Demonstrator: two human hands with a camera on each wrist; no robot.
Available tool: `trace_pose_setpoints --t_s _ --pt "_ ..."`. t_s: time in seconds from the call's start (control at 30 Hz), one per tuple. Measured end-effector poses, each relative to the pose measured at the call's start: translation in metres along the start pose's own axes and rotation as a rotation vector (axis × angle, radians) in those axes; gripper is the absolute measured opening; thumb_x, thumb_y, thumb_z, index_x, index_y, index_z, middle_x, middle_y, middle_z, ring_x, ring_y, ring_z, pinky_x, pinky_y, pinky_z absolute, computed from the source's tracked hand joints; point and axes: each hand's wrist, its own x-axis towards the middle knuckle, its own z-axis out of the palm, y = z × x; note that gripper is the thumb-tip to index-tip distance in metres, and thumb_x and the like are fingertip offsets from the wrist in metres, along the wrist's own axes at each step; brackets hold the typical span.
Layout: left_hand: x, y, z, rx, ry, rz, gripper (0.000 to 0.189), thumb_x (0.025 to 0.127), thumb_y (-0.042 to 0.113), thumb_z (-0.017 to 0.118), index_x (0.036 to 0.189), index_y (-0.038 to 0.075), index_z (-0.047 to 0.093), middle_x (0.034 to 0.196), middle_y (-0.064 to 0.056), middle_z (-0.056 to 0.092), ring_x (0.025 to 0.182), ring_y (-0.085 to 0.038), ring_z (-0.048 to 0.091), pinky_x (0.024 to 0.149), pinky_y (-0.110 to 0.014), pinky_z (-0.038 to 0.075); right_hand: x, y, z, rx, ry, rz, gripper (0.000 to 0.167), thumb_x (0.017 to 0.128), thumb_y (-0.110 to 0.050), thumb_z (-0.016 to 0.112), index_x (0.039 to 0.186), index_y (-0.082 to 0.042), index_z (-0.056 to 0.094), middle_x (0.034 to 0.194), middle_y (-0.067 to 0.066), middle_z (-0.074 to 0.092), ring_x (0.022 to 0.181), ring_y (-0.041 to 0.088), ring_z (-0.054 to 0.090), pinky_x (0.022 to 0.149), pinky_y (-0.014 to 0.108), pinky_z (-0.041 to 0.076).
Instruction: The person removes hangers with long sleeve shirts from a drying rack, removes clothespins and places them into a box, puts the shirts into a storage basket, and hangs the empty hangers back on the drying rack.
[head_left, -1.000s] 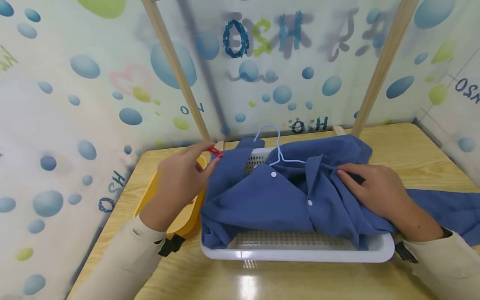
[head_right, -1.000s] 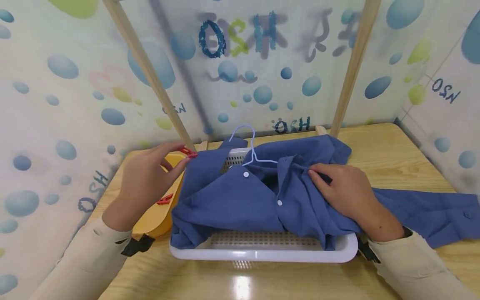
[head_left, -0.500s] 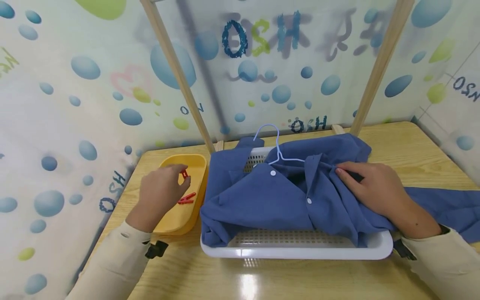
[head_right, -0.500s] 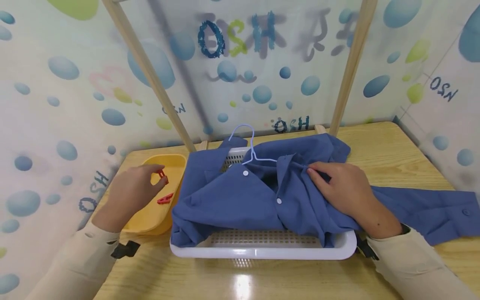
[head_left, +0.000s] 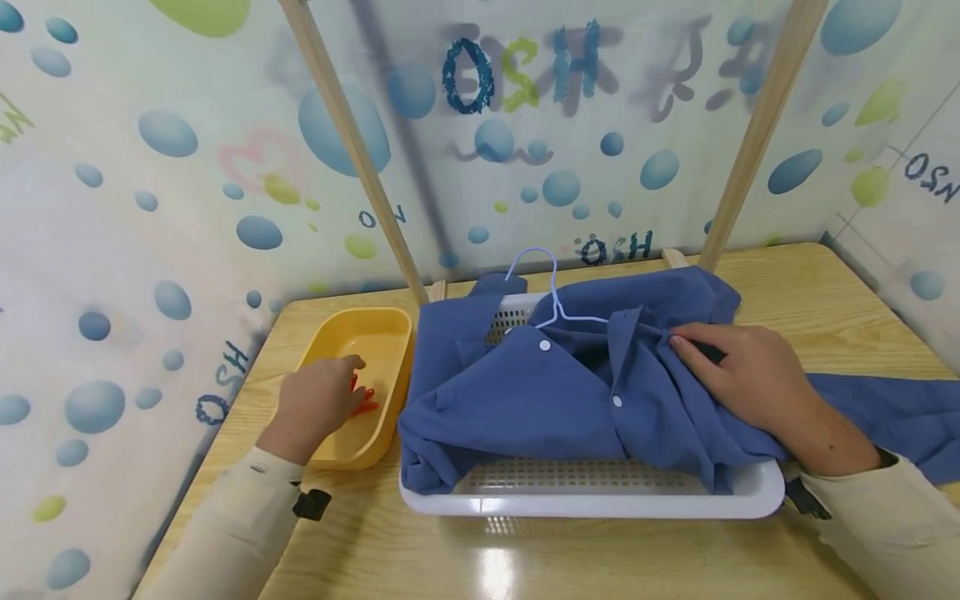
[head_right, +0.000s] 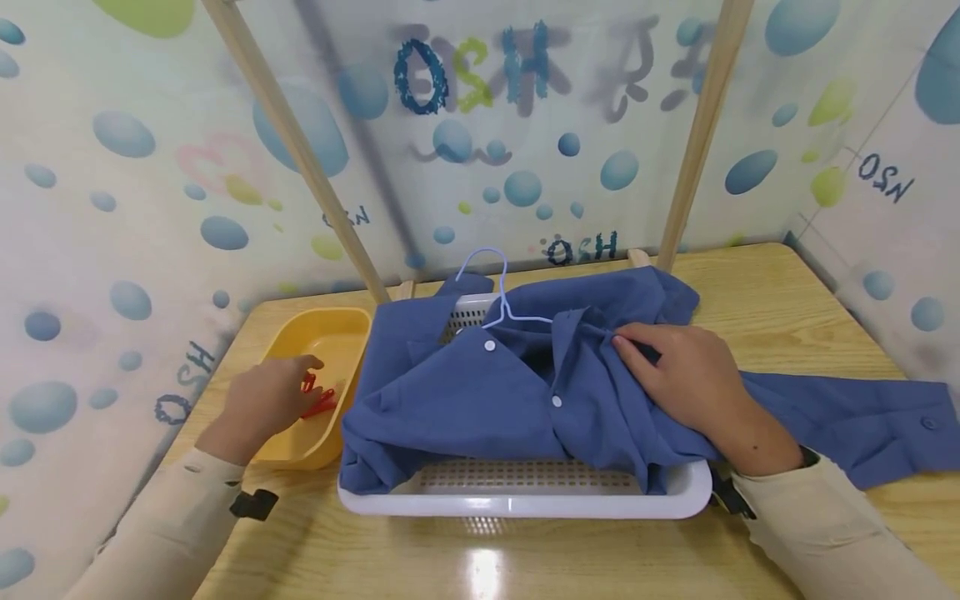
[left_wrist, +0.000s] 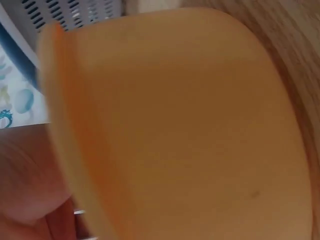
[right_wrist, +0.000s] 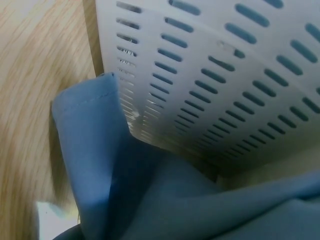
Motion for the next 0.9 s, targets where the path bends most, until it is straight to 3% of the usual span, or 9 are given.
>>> trace_pose_setpoints --t_s 0.33,0.53,0.9 --pt "0.002 -0.007 0.016 0.001 0.014 0.057 0.035 0.084 0.020 0.078 0.114 0.005 0.070 0.074 -0.007 0.068 0.056 -0.019 0.055 0.044 -0.034 0.045 -0.001 0.001 0.000 0.009 0.016 -0.010 0.019 0.089 -0.016 0.071 0.105 -0.009 0.078 0.093 0.014 0.077 0.074 0.032 0.072 0.068 0.054 0.055" --pt "0.001 -0.005 0.020 0.010 -0.017 0.050 0.033 0.085 0.018 0.075 0.115 0.006 0.070 0.066 -0.004 0.062 0.054 -0.019 0.051 0.044 -0.033 0.042 0.000 0.001 0.000 0.006 0.005 -0.007 0.019 0.089 -0.016 0.071 0.106 -0.009 0.078 0.093 0.014 0.077 0.073 0.032 0.072 0.068 0.054 0.055" --pt "0.001 -0.002 0.016 -0.034 -0.053 0.031 0.038 0.085 0.018 0.075 0.121 0.007 0.068 0.071 -0.004 0.063 0.057 -0.019 0.050 0.044 -0.032 0.039 0.000 0.000 0.000 0.012 0.006 -0.003 0.019 0.090 -0.016 0.070 0.106 -0.009 0.078 0.092 0.015 0.077 0.072 0.033 0.071 0.067 0.055 0.054"
